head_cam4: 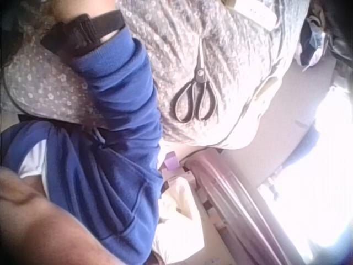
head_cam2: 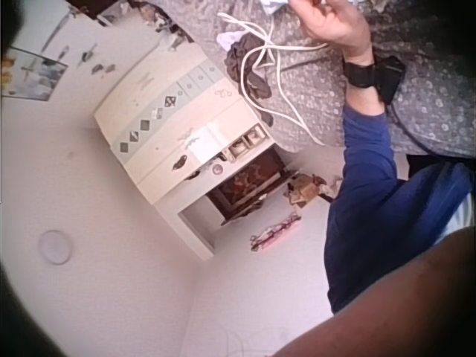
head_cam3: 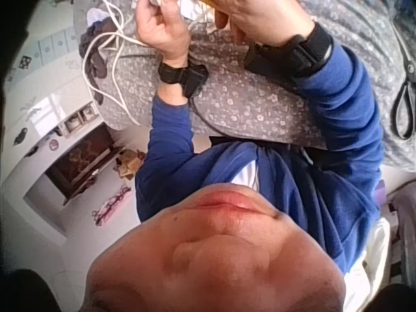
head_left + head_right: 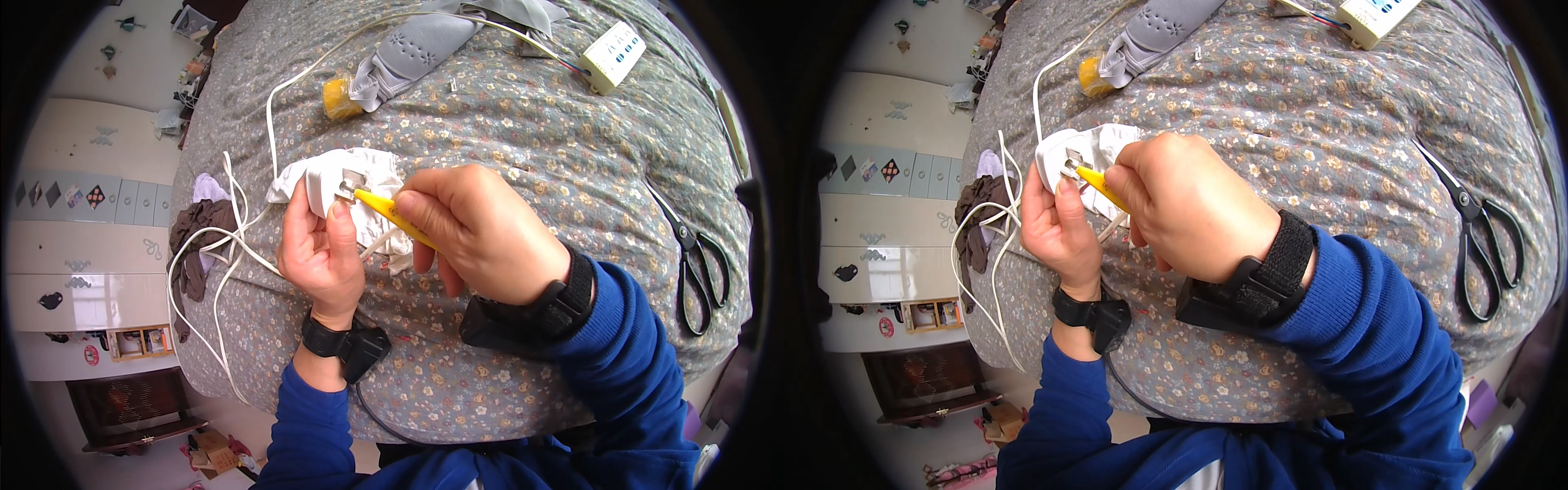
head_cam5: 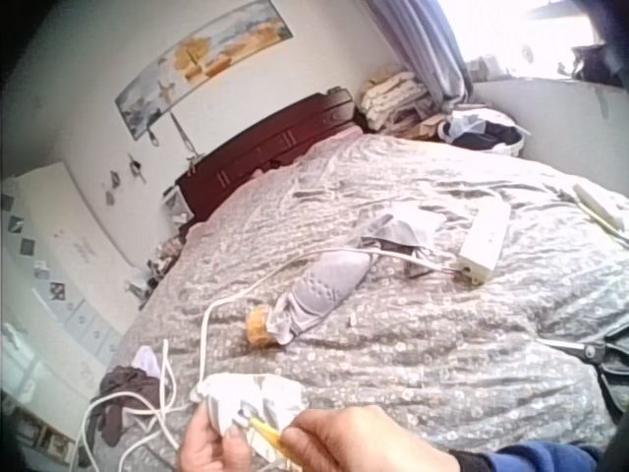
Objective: The person uses a yellow screwdriver to tighten screws on a white electrical plug, then closes the plug housing. They walk to a storage closet and place the plug and screwdriver into a blue bin among other items.
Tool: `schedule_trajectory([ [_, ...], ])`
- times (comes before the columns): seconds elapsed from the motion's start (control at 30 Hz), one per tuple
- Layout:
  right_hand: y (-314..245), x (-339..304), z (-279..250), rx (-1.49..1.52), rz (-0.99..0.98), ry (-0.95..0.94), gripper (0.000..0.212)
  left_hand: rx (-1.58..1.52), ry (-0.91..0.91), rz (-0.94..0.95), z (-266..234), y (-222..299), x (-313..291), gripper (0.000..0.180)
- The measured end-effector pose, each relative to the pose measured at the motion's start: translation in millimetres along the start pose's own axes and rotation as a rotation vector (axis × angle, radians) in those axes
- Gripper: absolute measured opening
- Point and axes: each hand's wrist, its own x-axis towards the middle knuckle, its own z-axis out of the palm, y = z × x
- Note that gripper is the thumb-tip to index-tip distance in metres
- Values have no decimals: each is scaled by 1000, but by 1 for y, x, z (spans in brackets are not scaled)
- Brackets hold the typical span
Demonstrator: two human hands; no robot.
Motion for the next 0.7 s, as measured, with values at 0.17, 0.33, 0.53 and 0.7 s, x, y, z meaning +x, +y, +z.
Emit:
schedule_trajectory([
  [0.17, 0, -1, 1, -208, -180, 147, 16, -212, 43, -240, 0, 1, 5, 40],
  [0.33, 8, 2, 4, -285, -396, 255, 21, -240, 64, -261, -1, 1, 6, 39],
  [0.53, 7, 1, 6, -391, -594, 325, 25, -202, 69, -251, -2, 0, 6, 41],
  [0.7, 4, -2, 6, -525, -624, 421, 30, -209, 43, -232, -1, 1, 6, 43],
])
